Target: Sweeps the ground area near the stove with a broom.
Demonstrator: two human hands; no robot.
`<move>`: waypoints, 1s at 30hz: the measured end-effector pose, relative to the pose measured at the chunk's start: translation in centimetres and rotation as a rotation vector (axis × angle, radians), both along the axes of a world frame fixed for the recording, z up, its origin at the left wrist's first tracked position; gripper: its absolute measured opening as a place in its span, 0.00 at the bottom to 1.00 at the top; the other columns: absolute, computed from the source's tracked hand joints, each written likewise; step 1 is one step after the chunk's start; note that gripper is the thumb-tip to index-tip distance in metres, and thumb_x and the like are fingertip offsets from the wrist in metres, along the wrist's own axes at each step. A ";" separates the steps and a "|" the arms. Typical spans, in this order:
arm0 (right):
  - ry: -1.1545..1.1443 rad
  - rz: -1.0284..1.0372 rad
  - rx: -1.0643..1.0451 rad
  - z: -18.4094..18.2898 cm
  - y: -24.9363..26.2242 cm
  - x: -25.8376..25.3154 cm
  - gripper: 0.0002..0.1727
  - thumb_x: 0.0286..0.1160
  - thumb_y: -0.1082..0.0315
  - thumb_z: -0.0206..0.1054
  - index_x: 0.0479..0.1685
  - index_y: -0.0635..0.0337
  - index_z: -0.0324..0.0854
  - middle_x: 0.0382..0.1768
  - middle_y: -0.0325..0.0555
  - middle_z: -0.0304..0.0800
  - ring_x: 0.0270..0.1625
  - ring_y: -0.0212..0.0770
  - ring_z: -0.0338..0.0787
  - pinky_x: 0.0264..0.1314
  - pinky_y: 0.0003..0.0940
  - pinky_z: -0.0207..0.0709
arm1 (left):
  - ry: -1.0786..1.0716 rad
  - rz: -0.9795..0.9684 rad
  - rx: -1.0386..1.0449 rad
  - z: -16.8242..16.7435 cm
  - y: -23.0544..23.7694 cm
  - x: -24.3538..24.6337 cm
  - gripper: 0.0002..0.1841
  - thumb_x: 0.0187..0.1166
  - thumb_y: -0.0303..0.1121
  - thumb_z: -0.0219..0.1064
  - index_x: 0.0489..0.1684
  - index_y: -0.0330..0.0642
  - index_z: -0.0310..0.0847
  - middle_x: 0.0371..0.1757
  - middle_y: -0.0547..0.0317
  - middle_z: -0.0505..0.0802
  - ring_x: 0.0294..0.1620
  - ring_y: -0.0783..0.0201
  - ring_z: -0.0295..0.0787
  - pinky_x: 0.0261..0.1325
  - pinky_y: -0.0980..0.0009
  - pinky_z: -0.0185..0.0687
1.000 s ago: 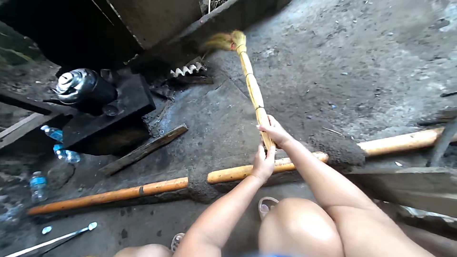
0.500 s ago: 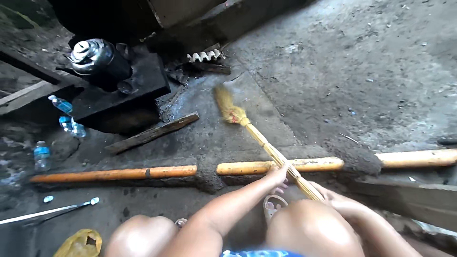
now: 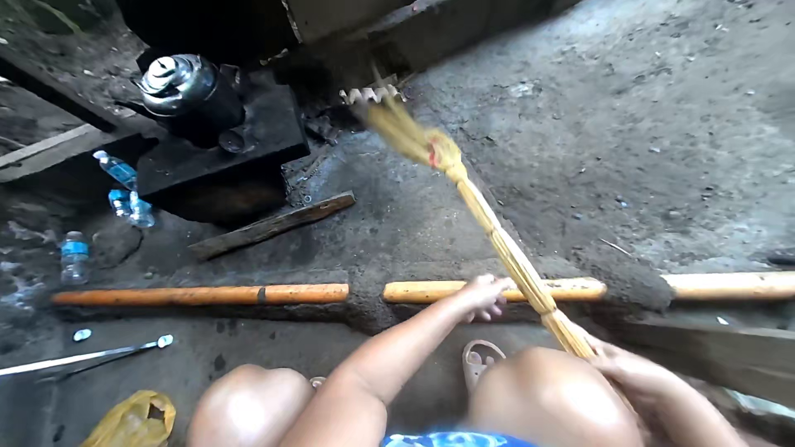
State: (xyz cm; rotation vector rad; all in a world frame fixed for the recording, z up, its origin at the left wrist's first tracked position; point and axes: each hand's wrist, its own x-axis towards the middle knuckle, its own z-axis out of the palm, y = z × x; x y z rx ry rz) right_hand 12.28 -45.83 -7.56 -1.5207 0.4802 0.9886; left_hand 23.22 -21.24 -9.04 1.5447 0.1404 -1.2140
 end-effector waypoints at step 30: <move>-0.325 -0.365 -0.176 -4.7 5.9 22.9 0.26 0.85 0.62 0.63 0.79 0.56 0.65 0.47 0.52 0.80 0.34 0.41 0.81 0.35 0.38 0.79 | 0.006 -0.023 0.117 -1.2 -0.6 -0.1 0.23 0.97 0.43 0.47 0.83 0.42 0.67 0.68 0.45 0.85 0.54 0.58 0.85 0.54 0.62 0.78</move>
